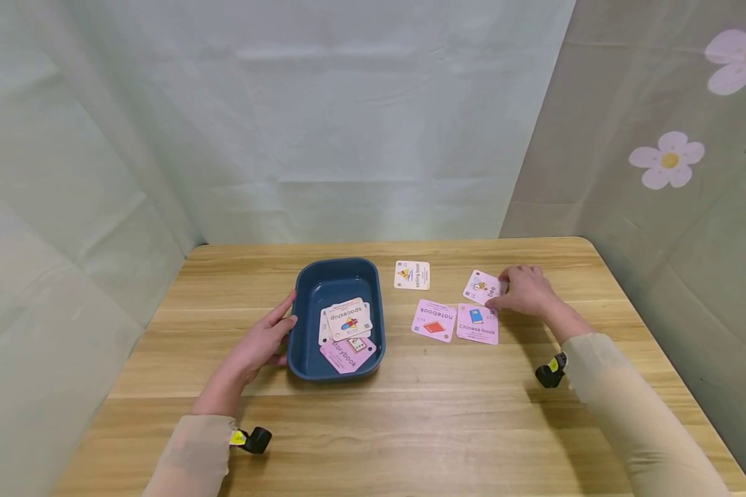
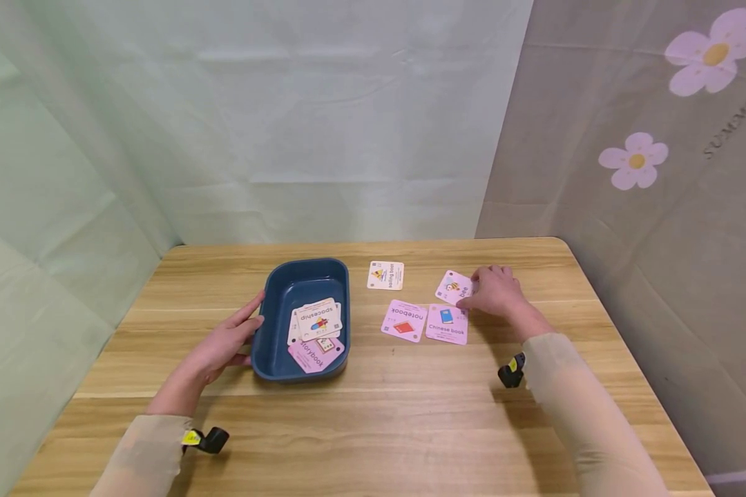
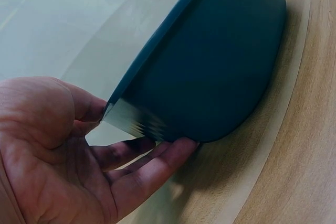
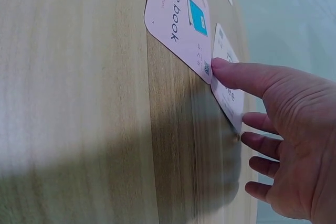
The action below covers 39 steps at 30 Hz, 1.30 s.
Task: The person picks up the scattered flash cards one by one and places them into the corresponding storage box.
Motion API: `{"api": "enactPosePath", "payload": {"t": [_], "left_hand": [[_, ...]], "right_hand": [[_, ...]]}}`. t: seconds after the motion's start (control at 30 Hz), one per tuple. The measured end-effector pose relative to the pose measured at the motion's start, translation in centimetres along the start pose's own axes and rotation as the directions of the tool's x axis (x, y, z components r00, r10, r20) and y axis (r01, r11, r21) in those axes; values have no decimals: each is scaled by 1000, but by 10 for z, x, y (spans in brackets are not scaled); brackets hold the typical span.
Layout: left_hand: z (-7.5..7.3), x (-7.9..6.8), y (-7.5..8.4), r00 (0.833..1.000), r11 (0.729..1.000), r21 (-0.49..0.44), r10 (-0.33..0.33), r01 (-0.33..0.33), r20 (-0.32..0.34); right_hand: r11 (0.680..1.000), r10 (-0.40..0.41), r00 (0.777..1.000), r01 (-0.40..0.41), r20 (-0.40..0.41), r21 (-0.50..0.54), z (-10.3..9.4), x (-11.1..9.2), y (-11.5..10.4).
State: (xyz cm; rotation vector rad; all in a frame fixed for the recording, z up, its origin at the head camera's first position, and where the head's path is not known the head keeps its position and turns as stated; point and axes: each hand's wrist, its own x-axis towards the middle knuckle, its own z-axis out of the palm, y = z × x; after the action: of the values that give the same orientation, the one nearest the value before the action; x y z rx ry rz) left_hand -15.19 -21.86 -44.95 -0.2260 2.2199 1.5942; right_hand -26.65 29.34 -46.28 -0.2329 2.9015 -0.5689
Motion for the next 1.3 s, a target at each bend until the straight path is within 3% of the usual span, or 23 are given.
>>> {"api": "enactPosePath", "payload": {"t": [0.37, 0.8, 1.3], "left_hand": [[0, 0, 1, 1000, 1000, -5, 6, -6, 0], [0, 0, 1, 1000, 1000, 2, 1, -1, -4], [0, 1, 0, 1000, 1000, 14, -7, 7, -8]], "right_hand": [[997, 41, 999, -39, -33, 70, -3, -1, -5], [999, -15, 995, 12, -99, -33, -5, 0, -3], [999, 5, 989, 2, -150, 45, -14, -6, -9]]}}
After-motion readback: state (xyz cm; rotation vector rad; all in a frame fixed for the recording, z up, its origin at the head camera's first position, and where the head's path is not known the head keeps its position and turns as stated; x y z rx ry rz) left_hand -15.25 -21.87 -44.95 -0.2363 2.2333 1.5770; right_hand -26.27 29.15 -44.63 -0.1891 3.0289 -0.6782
